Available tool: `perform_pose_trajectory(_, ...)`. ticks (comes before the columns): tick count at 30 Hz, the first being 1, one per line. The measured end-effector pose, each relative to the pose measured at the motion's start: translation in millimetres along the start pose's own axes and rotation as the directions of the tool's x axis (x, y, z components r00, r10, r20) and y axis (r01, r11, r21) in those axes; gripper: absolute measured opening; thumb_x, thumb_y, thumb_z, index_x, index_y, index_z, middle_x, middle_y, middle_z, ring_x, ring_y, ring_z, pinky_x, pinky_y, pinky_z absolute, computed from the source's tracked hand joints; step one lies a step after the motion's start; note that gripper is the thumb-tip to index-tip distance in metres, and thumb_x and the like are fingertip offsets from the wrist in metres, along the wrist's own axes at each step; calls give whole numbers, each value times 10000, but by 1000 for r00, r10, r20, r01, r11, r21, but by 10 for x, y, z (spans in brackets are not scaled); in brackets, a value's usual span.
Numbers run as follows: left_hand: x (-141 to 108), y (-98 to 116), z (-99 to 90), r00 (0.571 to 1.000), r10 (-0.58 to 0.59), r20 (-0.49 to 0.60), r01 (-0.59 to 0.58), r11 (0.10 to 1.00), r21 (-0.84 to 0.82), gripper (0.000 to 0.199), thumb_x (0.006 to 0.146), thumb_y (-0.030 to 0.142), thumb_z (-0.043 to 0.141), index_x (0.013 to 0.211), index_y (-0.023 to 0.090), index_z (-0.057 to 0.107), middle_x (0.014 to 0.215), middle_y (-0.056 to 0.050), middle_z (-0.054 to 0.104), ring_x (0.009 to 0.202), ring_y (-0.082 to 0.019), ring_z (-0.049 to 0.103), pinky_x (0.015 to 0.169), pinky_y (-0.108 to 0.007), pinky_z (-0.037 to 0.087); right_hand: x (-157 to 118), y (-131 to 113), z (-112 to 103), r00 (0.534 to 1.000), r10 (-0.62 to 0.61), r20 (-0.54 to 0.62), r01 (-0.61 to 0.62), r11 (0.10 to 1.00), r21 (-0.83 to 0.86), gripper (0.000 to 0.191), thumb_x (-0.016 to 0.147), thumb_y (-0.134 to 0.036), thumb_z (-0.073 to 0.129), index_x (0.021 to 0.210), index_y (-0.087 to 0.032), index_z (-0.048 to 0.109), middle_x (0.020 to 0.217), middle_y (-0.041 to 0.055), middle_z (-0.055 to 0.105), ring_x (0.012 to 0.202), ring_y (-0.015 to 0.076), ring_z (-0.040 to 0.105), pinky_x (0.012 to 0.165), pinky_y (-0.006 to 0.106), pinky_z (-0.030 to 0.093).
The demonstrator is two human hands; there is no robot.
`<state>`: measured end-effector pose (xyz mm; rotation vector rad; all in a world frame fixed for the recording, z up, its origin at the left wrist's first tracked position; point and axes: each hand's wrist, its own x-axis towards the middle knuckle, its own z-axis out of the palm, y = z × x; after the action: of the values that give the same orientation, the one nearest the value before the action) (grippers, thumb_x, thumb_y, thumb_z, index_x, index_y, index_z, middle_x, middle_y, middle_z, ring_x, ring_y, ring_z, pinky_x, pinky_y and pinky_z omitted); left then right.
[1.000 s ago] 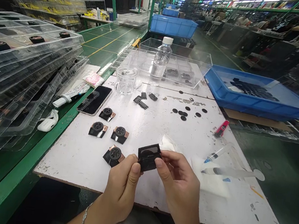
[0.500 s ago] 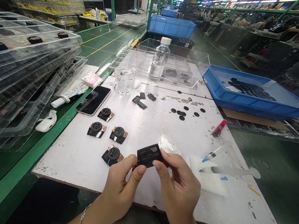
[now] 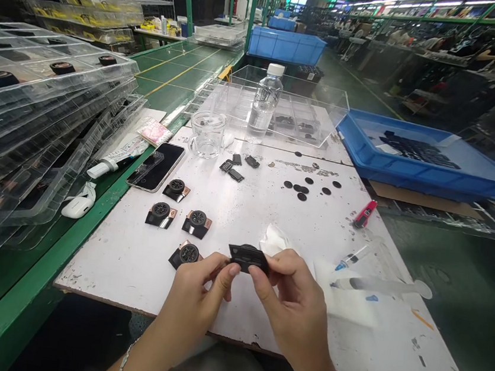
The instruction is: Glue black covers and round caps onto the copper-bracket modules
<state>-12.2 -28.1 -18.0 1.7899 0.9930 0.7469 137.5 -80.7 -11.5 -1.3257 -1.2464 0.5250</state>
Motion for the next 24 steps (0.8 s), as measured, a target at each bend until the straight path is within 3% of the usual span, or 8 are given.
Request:
perform_pose_trajectory(2,9,-8,-21,997,75,3,-74,994,79,356,995,297,406,673,188,512,555,24,544,496,-100,487,506,-227,350,-21,12,10,1000,-16,-16,16,1000,-13,113,873,-174,659,880,-244,570,732,-31,480,650,124,471,594,249,422)
perform_pose_trajectory(5,-2,27,-44,976,218,-16,-211,959,191,292,983,222,429,711,181,530,580,26,540,513,-95,490,522,-221,361,-23,24,12,979,200,-35,-190,965,181,94,879,-250,677,856,-247,587,745,-31,517,658,115,499,595,224,432)
perform_pose_trajectory(9,-78,134,4,890,445,-98,-392,857,334,67,914,211,581,863,170,564,664,8,576,585,-111,536,559,-210,421,19,3,5,861,485,154,-483,684,546,199,844,-385,717,831,-227,597,737,-25,548,639,111,500,613,219,455)
perform_pose_trajectory(14,-76,214,-173,861,500,-96,-426,812,399,58,911,233,583,881,183,594,673,-9,622,612,-138,584,583,-225,466,29,-22,6,812,535,232,-536,530,656,274,783,-386,778,770,-194,583,722,-8,538,635,108,465,590,204,445)
perform_pose_trajectory(17,197,211,-747,903,382,-199,-242,833,497,202,907,391,562,903,209,648,723,-8,678,607,-150,617,587,-236,473,4,14,-4,788,586,190,-546,521,656,295,744,-378,815,766,-197,583,697,-23,510,614,101,456,556,188,440)
perform_pose_trajectory(19,479,190,-1261,975,66,-210,82,775,627,349,876,514,548,1031,223,662,878,-35,725,767,-215,669,661,-276,486,-5,38,-3,768,615,181,-569,524,634,318,722,-390,832,745,-195,582,673,-33,492,592,91,448,543,175,437)
perform_pose_trajectory(22,927,106,-1899,919,-354,-174,348,520,780,437,833,529,548,1091,194,661,1021,-97,729,916,-289,667,722,-322,479,1,31,20,744,648,162,-590,523,615,356,677,-402,858,733,-189,578,677,-26,512,592,93,456,538,177,442)
perform_pose_trajectory(24,1189,9,-2109,869,-477,-133,380,471,796,382,763,498,645,980,191,707,922,-94,751,871,-302,683,681,-316,469,8,3,43,730,674,113,-584,529,616,371,644,-394,872,740,-189,579,670,-24,512,582,100,456,524,195,442)
